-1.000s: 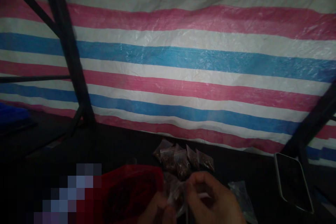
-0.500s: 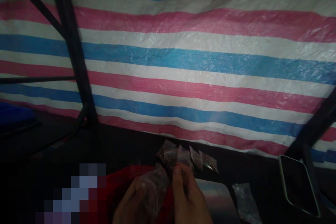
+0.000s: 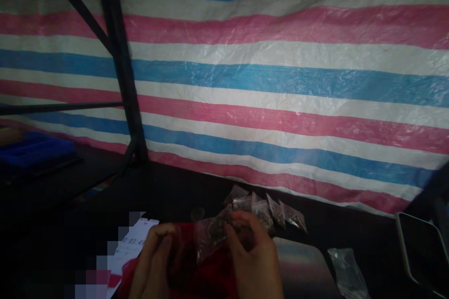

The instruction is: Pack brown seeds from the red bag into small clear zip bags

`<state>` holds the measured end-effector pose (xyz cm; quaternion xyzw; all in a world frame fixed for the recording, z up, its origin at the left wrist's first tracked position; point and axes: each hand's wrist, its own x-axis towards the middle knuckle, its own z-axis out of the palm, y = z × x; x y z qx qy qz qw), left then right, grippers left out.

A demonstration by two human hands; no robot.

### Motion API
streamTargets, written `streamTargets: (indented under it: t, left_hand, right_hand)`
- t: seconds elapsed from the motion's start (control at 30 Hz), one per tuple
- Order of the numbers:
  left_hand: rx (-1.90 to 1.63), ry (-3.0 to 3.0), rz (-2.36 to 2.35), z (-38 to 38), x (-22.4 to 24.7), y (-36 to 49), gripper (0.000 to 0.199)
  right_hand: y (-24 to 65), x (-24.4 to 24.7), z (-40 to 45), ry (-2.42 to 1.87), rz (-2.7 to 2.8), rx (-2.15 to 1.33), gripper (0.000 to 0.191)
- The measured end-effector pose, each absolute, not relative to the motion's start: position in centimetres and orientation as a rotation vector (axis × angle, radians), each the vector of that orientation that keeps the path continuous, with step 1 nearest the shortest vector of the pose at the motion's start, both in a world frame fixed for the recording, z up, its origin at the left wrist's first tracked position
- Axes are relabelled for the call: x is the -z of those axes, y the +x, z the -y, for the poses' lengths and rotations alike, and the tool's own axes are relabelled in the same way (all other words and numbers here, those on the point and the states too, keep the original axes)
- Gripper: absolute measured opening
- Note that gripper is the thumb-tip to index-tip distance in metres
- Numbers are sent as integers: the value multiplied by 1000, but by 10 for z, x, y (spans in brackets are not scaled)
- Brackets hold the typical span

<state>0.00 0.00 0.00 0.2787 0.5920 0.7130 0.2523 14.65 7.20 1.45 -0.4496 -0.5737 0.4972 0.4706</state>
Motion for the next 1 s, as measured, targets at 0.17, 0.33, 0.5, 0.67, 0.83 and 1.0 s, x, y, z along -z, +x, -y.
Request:
streamTargets:
  t: [0.17, 0.33, 0.5, 0.67, 0.83, 1.0]
  left_hand:
    - [-1988, 684, -1566, -2, -6, -4, 22]
    - [-2054, 1098, -1695, 2, 0, -23, 10]
    - [-1484, 1978, -2580, 13, -2, -52, 31]
    - [-934, 1742, -2359, 10, -8, -50, 49]
    - [-1386, 1293, -1829, -6, -8, -31, 33]
    - [-1499, 1080, -1896, -15, 4, -37, 28]
  right_hand:
    - [137, -11, -66, -1052, 1719, -930, 16]
    - [134, -13, -63, -958, 1955, -784, 22]
    - [130, -14, -62, -921, 2024, -708, 30]
    - [131, -8, -64, -1017, 2084, -616, 38]
    - [142, -9, -67, -940, 2051, -519, 39]
    - [150, -21, -65, -890, 2023, -489, 37]
